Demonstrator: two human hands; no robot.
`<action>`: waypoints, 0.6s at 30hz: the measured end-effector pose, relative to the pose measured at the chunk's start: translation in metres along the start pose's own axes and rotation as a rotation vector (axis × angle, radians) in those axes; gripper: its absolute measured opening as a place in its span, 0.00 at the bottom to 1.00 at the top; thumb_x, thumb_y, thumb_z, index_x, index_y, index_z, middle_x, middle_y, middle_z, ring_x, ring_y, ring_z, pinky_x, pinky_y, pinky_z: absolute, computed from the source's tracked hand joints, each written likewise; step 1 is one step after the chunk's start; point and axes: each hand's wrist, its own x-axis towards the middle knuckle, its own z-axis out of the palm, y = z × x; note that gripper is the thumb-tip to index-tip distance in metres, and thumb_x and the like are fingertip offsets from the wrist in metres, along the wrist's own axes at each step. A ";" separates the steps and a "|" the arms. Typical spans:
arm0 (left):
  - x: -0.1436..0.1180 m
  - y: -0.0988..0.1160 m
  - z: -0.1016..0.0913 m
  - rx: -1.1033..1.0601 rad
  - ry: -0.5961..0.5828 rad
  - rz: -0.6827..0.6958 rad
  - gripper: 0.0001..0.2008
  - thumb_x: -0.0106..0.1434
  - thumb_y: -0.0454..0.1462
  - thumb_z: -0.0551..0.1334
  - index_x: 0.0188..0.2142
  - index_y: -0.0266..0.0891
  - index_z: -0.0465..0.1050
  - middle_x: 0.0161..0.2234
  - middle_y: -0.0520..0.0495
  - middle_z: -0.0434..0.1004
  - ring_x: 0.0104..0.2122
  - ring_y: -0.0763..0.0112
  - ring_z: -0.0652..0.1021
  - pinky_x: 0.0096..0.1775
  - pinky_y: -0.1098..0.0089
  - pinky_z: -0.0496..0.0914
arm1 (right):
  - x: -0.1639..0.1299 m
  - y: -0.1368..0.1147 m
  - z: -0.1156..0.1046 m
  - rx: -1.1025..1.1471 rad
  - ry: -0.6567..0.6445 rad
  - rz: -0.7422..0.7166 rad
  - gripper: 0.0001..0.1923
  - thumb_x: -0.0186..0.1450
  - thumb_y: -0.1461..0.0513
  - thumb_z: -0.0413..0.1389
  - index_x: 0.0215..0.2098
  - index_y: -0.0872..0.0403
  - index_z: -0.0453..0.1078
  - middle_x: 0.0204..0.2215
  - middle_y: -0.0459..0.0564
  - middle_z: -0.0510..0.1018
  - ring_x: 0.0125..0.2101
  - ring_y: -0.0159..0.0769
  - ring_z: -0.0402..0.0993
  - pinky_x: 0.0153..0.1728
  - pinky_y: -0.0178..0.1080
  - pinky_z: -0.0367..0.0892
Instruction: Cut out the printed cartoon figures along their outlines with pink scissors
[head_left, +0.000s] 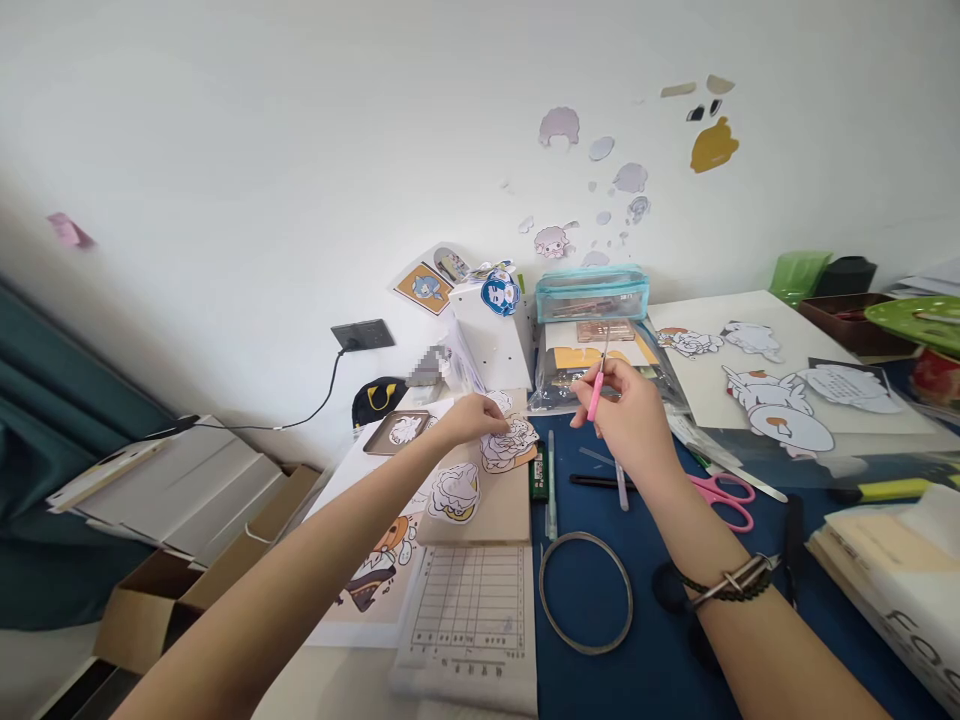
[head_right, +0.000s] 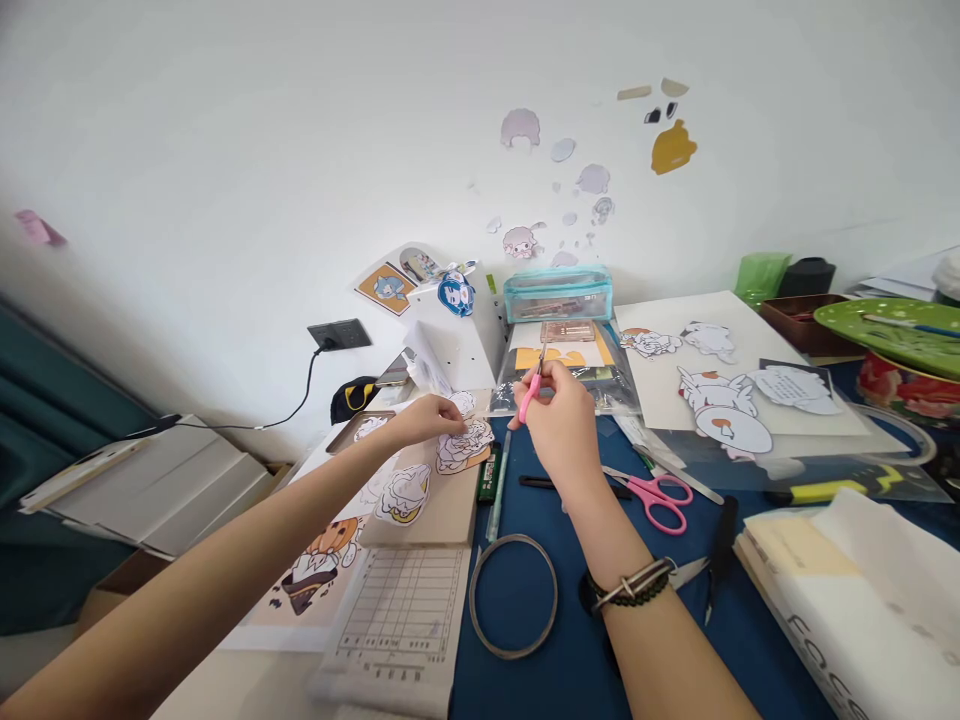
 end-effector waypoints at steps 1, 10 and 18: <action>-0.001 0.001 -0.001 0.008 -0.006 -0.002 0.14 0.66 0.39 0.60 0.49 0.36 0.71 0.47 0.43 0.74 0.42 0.62 0.77 0.41 0.59 0.74 | 0.000 0.000 0.000 -0.001 0.001 0.001 0.10 0.68 0.61 0.57 0.46 0.56 0.70 0.39 0.48 0.78 0.31 0.35 0.77 0.31 0.41 0.75; -0.014 0.003 -0.010 0.067 0.051 0.025 0.13 0.66 0.40 0.60 0.48 0.36 0.71 0.47 0.43 0.74 0.43 0.62 0.77 0.43 0.58 0.74 | 0.001 -0.001 -0.001 -0.009 -0.007 0.010 0.10 0.68 0.61 0.57 0.46 0.56 0.70 0.39 0.48 0.78 0.31 0.35 0.77 0.30 0.40 0.75; -0.057 -0.022 -0.016 0.139 0.021 0.043 0.13 0.67 0.41 0.59 0.47 0.35 0.71 0.46 0.43 0.75 0.42 0.63 0.77 0.43 0.58 0.73 | 0.000 -0.002 0.000 -0.053 -0.021 0.020 0.10 0.68 0.60 0.57 0.46 0.56 0.70 0.37 0.47 0.78 0.29 0.33 0.77 0.28 0.39 0.75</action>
